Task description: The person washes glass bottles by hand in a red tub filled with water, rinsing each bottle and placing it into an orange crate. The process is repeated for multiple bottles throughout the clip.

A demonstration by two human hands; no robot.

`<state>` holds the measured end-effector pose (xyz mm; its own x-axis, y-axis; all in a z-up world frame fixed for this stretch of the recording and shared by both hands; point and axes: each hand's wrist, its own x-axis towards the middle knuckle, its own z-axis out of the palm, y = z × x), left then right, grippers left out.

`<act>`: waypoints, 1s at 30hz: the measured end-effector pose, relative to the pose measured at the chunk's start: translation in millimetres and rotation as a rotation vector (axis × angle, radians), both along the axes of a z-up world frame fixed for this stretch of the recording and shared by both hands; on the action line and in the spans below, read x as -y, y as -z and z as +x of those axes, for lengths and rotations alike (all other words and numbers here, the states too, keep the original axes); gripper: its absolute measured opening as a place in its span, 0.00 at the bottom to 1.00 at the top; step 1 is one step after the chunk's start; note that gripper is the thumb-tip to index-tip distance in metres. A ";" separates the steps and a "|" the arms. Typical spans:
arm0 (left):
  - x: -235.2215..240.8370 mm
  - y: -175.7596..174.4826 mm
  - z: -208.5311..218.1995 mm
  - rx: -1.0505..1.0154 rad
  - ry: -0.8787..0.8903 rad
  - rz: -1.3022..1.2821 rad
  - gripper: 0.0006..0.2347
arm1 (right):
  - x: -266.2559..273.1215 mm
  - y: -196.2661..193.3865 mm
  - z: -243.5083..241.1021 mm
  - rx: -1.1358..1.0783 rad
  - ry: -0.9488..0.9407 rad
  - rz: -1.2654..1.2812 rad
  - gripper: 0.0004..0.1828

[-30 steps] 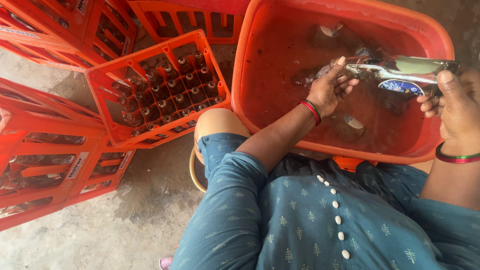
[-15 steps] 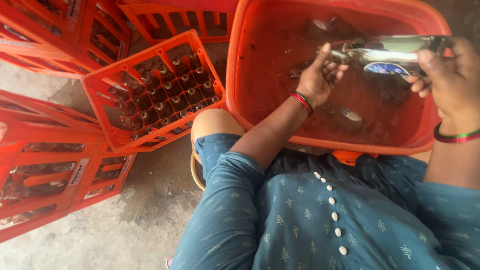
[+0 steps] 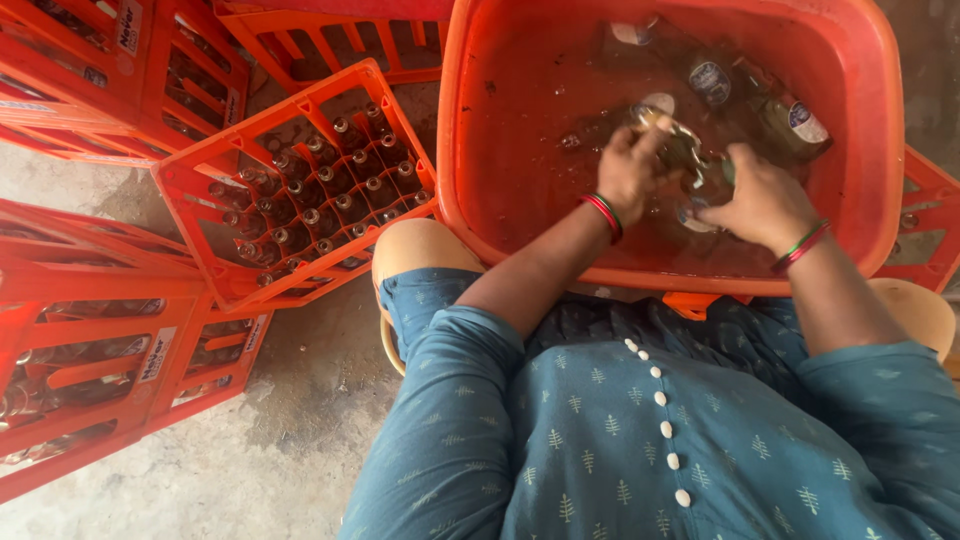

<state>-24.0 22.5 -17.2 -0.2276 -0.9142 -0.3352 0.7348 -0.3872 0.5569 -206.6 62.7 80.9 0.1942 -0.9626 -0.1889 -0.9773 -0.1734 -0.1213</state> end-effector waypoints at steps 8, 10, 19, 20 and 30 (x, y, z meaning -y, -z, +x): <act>7.6 23.2 -2.6 0.961 0.364 -0.260 0.33 | 16.5 88.9 -83.1 0.108 0.185 0.050 0.50; 6.3 18.2 8.2 1.279 0.631 -0.297 0.29 | 26.2 109.1 -102.0 0.035 0.176 0.078 0.48; -19.9 -3.3 31.3 1.861 0.983 -0.484 0.30 | 48.2 155.1 -135.3 0.004 0.314 0.296 0.49; -20.4 -4.0 31.8 1.865 1.035 -0.494 0.33 | 48.7 157.4 -136.5 0.021 0.295 0.283 0.50; -13.9 8.8 32.2 1.748 1.203 -0.502 0.23 | 53.2 170.8 -139.0 0.011 0.224 0.253 0.52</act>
